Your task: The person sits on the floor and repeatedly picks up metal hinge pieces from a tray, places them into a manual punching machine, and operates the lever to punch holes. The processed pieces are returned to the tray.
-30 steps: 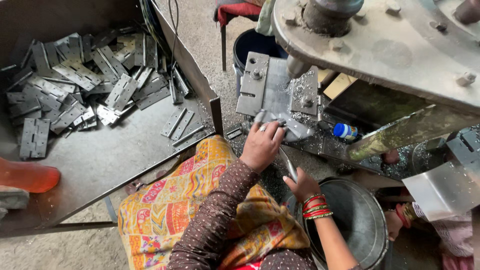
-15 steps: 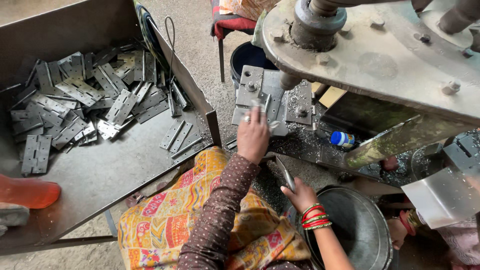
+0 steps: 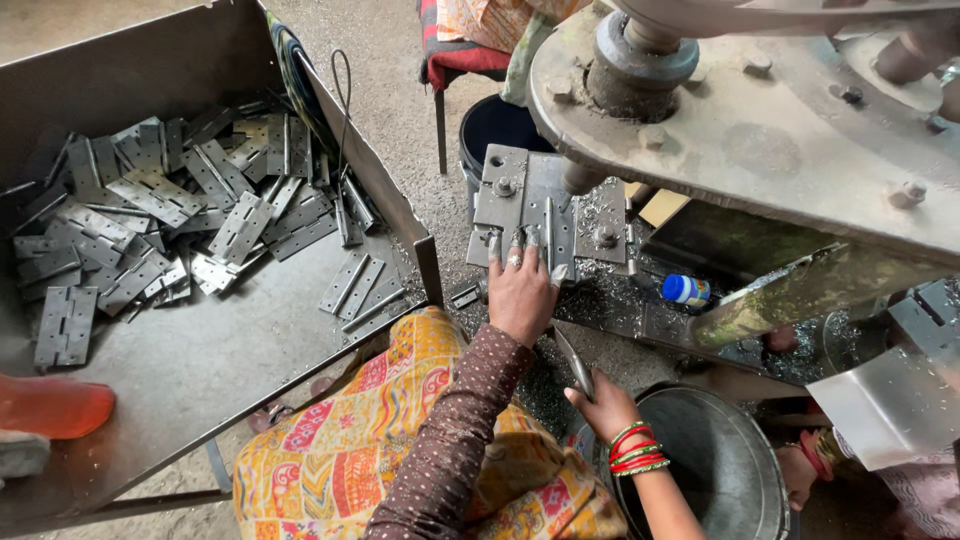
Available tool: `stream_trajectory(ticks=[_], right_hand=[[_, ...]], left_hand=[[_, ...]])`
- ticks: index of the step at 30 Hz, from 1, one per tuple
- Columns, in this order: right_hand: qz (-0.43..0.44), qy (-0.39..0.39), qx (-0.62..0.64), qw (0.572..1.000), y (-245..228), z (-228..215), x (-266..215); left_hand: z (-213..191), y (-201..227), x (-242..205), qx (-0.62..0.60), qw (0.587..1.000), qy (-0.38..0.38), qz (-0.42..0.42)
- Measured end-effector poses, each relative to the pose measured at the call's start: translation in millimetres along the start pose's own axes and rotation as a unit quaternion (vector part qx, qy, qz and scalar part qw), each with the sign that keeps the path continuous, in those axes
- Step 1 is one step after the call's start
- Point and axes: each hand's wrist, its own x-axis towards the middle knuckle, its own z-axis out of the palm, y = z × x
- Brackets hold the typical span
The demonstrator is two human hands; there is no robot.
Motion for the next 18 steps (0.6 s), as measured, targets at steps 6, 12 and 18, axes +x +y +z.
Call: stream_trajectory(ticks=[6,12,18], right_hand=[[-0.049,0.042,0.009,0.998,13.2,18.3,-0.7],[-0.024,0.062,0.077,0.995,25.1,51.9,3.7],[0.032,0.016,0.008,0.999,17.3,46.1,4.0]], left_hand=[[4.4,4.0,-7.1,0.016,0.998,0.063,0.018],[8.8,0.0,-8.2,-0.012,0.999,0.035,0.016],[8.6,4.5,-11.5,0.003,0.996,0.083,0.014]])
